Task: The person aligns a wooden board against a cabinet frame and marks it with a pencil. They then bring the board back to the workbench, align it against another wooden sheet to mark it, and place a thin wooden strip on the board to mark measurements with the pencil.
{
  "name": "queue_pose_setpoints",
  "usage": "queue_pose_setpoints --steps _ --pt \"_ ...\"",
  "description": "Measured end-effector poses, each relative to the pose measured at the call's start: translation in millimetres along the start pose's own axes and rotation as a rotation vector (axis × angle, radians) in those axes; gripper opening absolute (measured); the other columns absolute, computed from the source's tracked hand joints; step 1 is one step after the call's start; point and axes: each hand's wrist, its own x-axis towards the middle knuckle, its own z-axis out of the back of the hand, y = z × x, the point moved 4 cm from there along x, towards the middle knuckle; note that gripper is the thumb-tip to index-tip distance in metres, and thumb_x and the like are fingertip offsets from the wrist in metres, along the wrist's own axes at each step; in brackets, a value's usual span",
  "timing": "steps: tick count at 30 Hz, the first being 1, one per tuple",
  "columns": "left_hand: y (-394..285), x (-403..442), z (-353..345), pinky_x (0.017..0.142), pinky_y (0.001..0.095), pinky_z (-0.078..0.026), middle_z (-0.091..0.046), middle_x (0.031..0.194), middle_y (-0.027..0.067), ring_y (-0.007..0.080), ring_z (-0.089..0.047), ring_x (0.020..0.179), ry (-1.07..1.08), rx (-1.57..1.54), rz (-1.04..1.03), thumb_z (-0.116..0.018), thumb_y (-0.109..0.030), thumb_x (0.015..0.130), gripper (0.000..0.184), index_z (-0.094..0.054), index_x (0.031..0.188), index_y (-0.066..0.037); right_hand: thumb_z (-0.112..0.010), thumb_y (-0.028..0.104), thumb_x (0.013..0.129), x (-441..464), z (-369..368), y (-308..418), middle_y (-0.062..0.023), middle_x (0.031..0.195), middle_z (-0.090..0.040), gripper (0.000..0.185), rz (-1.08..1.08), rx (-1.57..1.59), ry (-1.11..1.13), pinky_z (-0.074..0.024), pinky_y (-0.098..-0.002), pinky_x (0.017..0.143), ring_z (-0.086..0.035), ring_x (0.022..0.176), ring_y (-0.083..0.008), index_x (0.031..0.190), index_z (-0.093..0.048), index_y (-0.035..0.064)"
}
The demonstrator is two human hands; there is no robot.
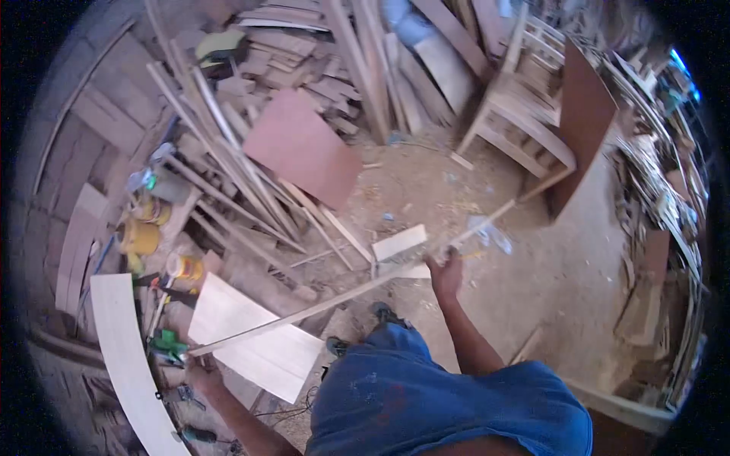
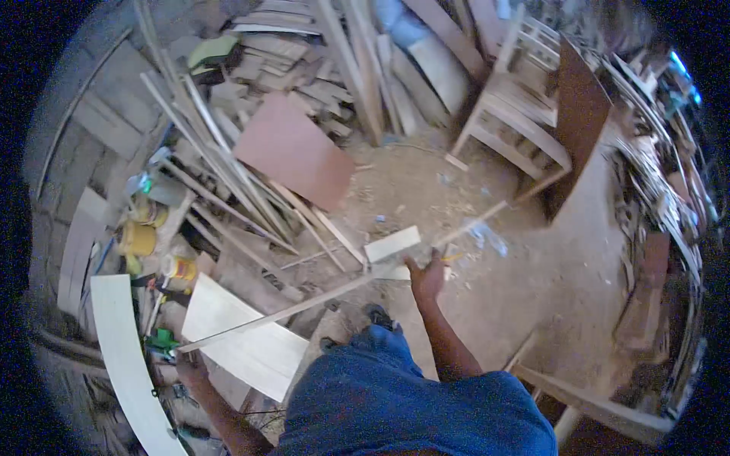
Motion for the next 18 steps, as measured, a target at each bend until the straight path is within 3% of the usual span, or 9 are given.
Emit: queue_pose_setpoints --steps 1,4,6,10,11,14,15,17,18 --pt "-0.4 2.3 0.0 0.098 0.0410 -0.059 -0.065 0.126 0.0149 0.0271 -0.067 0.109 -0.080 -0.126 0.087 -0.054 -0.023 0.108 0.029 -0.059 0.128 -0.003 -0.086 0.044 0.079 -9.8 6.5 15.7 -0.0254 0.134 -0.058 0.085 0.169 -0.124 -0.042 -0.0445 -0.0520 0.105 -0.055 0.124 -0.0421 0.143 -0.050 0.0005" --pt "-38.7 -32.1 -36.8 0.097 0.0457 -0.060 -0.066 0.122 0.0148 0.0298 -0.067 0.107 -0.286 -0.426 0.363 -0.055 -0.024 0.107 0.028 -0.060 0.125 -0.003 -0.085 0.045 0.078 -54.5 -10.8 38.9 -0.0241 0.140 -0.055 0.087 0.631 -0.145 0.142 -0.0371 -0.0537 0.115 -0.048 0.136 -0.0418 0.145 -0.049 0.0038" --pt "-28.1 -27.0 -33.4 0.097 0.0462 -0.060 -0.065 0.121 0.0146 0.0316 -0.067 0.108 -0.245 -0.432 0.374 -0.056 -0.025 0.107 0.029 -0.060 0.126 -0.003 -0.086 0.046 0.075 -91.6 -28.7 58.7 -0.0217 0.144 -0.054 0.088 0.831 -0.324 0.513 -0.0281 -0.0577 0.122 -0.045 0.141 -0.0418 0.145 -0.049 0.0072" --pt "-14.5 -14.9 -7.8 0.093 0.0440 -0.060 -0.065 0.118 0.0131 0.0318 -0.066 0.106 -0.273 -0.372 0.461 -0.053 -0.028 0.106 0.033 -0.059 0.128 -0.004 -0.071 0.045 0.089 -125.1 -56.3 44.6 -0.0202 0.123 -0.066 0.052 0.933 -0.441 0.733 -0.0203 -0.0678 0.121 -0.056 0.126 -0.0420 0.125 -0.063 0.0080" --pt "-11.6 -16.8 0.7 0.088 0.0429 -0.061 -0.065 0.112 0.0102 0.0284 -0.065 0.102 -0.288 -0.257 0.452 -0.053 -0.031 0.105 0.032 -0.062 0.122 -0.005 -0.068 0.036 0.090 -132.9 -55.9 43.8 -0.0166 0.107 -0.070 0.035 0.955 -0.419 0.691 -0.0307 -0.0620 0.118 -0.063 0.113 -0.0408 0.111 -0.066 0.0084" --pt "26.8 -19.3 35.1 0.083 0.0394 -0.060 -0.064 0.109 0.0065 0.0242 -0.064 0.098 -0.271 -0.291 0.470 -0.054 -0.034 0.105 0.029 -0.064 0.115 -0.008 -0.068 0.033 0.091 -154.7 -65.7 7.0 -0.0168 0.099 -0.068 0.036 0.798 -0.245 0.843 -0.0439 -0.0545 0.108 -0.064 0.107 -0.0382 0.121 -0.067 0.0123" --pt "59.1 -22.7 53.3 0.081 0.0386 -0.060 -0.065 0.106 0.0052 0.0232 -0.064 0.094 -0.174 -0.312 0.487 -0.056 -0.036 0.104 0.030 -0.064 0.114 -0.009 -0.067 0.030 0.091 -160.7 -55.9 10.2 -0.0175 0.099 -0.067 0.030 0.813 -0.268 0.842 -0.0488 -0.0507 0.096 -0.064 0.103 -0.0380 0.114 -0.067 0.0109" --pt "117.4 -26.5 80.0 0.078 0.0371 -0.060 -0.065 0.100 0.0025 0.0214 -0.064 0.087 0.019 -0.348 0.521 -0.058 -0.040 0.103 0.031 -0.064 0.111 -0.010 -0.066 0.029 0.091 -168.8 -49.1 -6.3 -0.0174 0.099 -0.067 0.027 0.871 -0.267 0.827 -0.0486 -0.0509 0.093 -0.064 0.100 -0.0377 0.110 -0.066 0.0098" --pt "122.4 -48.3 80.1 0.071 0.0344 -0.057 -0.065 0.090 0.0008 0.0190 -0.063 0.076 -0.080 -0.236 0.690 -0.059 -0.044 0.104 0.033 -0.064 0.111 -0.012 -0.065 0.028 0.092 -170.9 -47.7 -14.4 -0.0173 0.099 -0.067 0.026 0.898 -0.265 0.820 -0.0486 -0.0510 0.092 -0.064 0.099 -0.0376 0.109 -0.065 0.0092"
